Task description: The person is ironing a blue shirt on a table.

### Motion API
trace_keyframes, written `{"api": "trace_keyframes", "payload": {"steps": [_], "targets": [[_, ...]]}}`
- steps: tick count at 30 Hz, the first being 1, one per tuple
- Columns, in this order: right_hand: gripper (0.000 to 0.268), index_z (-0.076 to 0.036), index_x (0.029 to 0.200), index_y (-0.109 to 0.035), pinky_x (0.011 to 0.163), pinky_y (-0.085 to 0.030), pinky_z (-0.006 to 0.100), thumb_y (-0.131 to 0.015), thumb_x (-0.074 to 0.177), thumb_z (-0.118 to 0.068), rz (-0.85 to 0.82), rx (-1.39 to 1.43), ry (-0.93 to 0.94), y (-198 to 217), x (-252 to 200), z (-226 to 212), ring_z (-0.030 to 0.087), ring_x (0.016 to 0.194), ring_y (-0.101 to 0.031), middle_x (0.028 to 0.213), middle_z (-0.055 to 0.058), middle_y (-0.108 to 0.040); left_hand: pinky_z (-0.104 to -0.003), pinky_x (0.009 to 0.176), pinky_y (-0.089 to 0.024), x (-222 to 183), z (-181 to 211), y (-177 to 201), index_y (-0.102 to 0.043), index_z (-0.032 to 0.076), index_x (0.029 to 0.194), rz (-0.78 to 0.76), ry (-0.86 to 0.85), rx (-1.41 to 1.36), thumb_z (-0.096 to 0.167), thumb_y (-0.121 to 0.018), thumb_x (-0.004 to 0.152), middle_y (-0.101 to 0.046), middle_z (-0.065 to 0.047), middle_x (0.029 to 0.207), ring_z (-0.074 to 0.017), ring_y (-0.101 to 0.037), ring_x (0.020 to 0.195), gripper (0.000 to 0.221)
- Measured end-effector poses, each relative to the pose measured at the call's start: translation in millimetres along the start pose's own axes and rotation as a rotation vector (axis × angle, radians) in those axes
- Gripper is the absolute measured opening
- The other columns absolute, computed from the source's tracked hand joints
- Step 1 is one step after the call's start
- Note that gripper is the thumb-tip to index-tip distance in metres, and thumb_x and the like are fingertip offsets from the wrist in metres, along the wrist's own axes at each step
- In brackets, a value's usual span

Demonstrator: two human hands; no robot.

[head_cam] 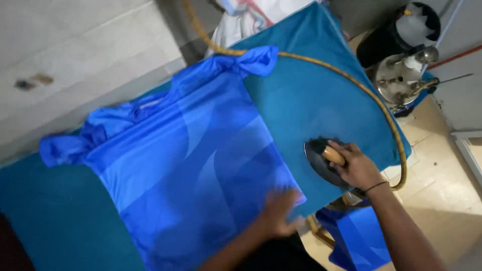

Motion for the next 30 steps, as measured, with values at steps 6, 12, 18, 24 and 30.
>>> {"api": "trace_keyframes", "payload": {"steps": [6, 12, 18, 24, 30], "targets": [[0.078, -0.023, 0.152, -0.044, 0.09, -0.057, 0.048, -0.074, 0.08, -0.024, -0.1, 0.169, 0.265, 1.8, -48.8, -83.7, 0.046, 0.11, -0.066, 0.137, 0.023, -0.06, -0.064, 0.115, -0.026, 16.2, -125.4, 99.8, -0.05, 0.004, 0.148, 0.155, 0.394, 0.304, 0.043, -0.061, 0.097, -0.048, -0.02, 0.153, -0.0386, -0.043, 0.143, 0.065], [0.08, -0.015, 0.146, -0.05, 0.081, -0.058, 0.05, -0.08, 0.077, -0.043, -0.05, -0.039, 0.239, -77.9, -68.3, -135.7, 0.047, 0.099, -0.068, 0.113, 0.026, -0.065, -0.064, 0.12, -0.018, 105.1, -245.6, 199.2, -0.053, 0.019, 0.149, -0.023, 0.178, 0.668, 0.04, -0.055, 0.098, -0.035, -0.008, 0.164, -0.0309, -0.023, 0.153, 0.056], [0.053, -0.011, 0.121, -0.061, 0.075, -0.06, 0.048, -0.075, 0.086, -0.048, -0.026, -0.062, -0.143, -83.1, -10.8, -143.4, 0.042, 0.092, -0.071, 0.109, 0.019, -0.07, -0.068, 0.119, -0.015, 137.0, -286.8, 243.8, -0.06, 0.024, 0.144, -0.018, 0.212, 0.624, 0.042, -0.057, 0.098, -0.037, -0.001, 0.162, -0.0328, -0.021, 0.154, 0.049], [0.049, -0.006, 0.128, -0.059, 0.073, -0.058, 0.052, -0.069, 0.091, -0.037, 0.099, -0.018, 0.153, -62.8, 103.7, -182.0, 0.047, 0.088, -0.069, 0.117, 0.025, -0.068, -0.066, 0.116, -0.019, 120.3, -263.7, 243.6, -0.062, 0.018, 0.141, 0.11, 0.168, 0.564, 0.04, -0.058, 0.102, -0.046, -0.008, 0.158, -0.0383, -0.029, 0.15, 0.045], [0.051, -0.006, 0.128, -0.059, 0.072, -0.056, 0.058, -0.069, 0.096, -0.045, 0.03, -0.047, 0.234, -44.5, 223.0, -222.7, 0.049, 0.088, -0.069, 0.107, 0.026, -0.07, -0.057, 0.073, -0.037, 45.2, -124.7, 125.0, -0.066, 0.007, 0.097, 0.709, 0.32, 0.431, 0.018, -0.061, 0.091, -0.062, -0.017, 0.085, -0.04, -0.058, 0.079, 0.014]]}}
Point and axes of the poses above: each hand's wrist, its own x-axis towards the middle knuckle, its own y-axis out of the back of the hand, z = x × y, the point moved 2 cm from there along x, towards the middle knuckle
